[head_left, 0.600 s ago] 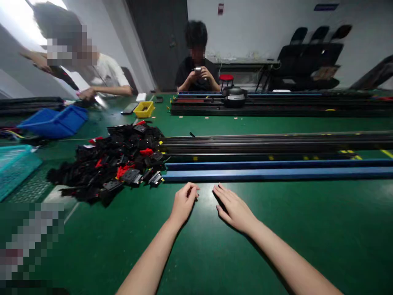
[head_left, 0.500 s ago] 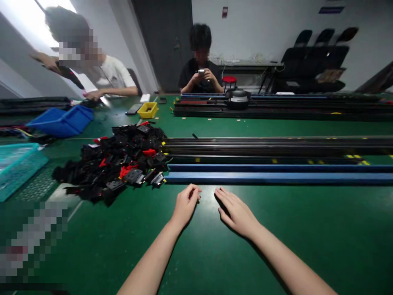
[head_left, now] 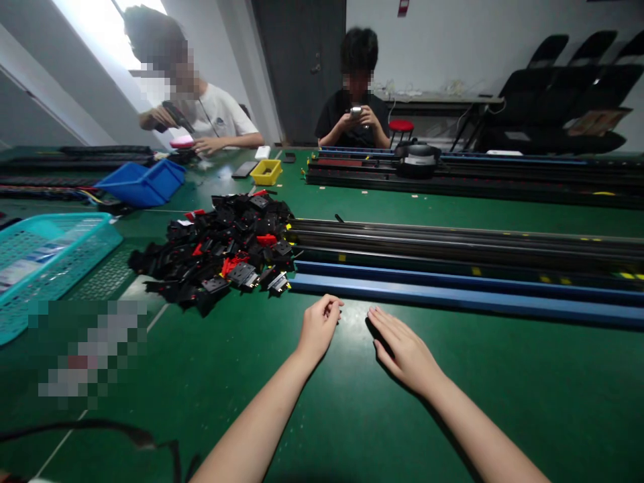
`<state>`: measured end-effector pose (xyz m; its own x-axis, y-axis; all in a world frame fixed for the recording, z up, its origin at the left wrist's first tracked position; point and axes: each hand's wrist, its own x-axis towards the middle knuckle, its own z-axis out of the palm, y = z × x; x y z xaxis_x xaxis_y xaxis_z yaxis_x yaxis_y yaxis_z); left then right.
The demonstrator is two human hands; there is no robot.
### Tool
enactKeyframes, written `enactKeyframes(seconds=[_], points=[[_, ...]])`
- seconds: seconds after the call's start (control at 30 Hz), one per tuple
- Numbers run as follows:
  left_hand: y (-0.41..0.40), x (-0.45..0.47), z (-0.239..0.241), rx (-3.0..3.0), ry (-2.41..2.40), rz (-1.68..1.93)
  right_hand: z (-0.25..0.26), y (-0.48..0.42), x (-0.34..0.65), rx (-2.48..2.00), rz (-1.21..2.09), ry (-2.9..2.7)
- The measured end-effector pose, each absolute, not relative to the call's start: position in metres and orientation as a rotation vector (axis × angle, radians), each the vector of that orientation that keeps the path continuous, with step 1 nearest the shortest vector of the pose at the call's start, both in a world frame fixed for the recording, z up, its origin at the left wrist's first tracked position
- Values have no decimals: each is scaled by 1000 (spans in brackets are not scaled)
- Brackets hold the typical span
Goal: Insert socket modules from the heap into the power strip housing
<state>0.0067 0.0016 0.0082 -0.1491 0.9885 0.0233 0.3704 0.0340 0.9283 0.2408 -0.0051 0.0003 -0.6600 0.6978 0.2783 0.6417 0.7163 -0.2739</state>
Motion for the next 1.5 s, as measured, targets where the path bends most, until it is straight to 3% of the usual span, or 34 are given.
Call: enactKeyframes(seconds=[0.4,1.5], points=[[-2,1,5,1310,1859,1217,-6,-2,245,-1021,231,-2563],[4,-1,6,1269,1689,1145,-6,-1,242,-1090,306,-2585]])
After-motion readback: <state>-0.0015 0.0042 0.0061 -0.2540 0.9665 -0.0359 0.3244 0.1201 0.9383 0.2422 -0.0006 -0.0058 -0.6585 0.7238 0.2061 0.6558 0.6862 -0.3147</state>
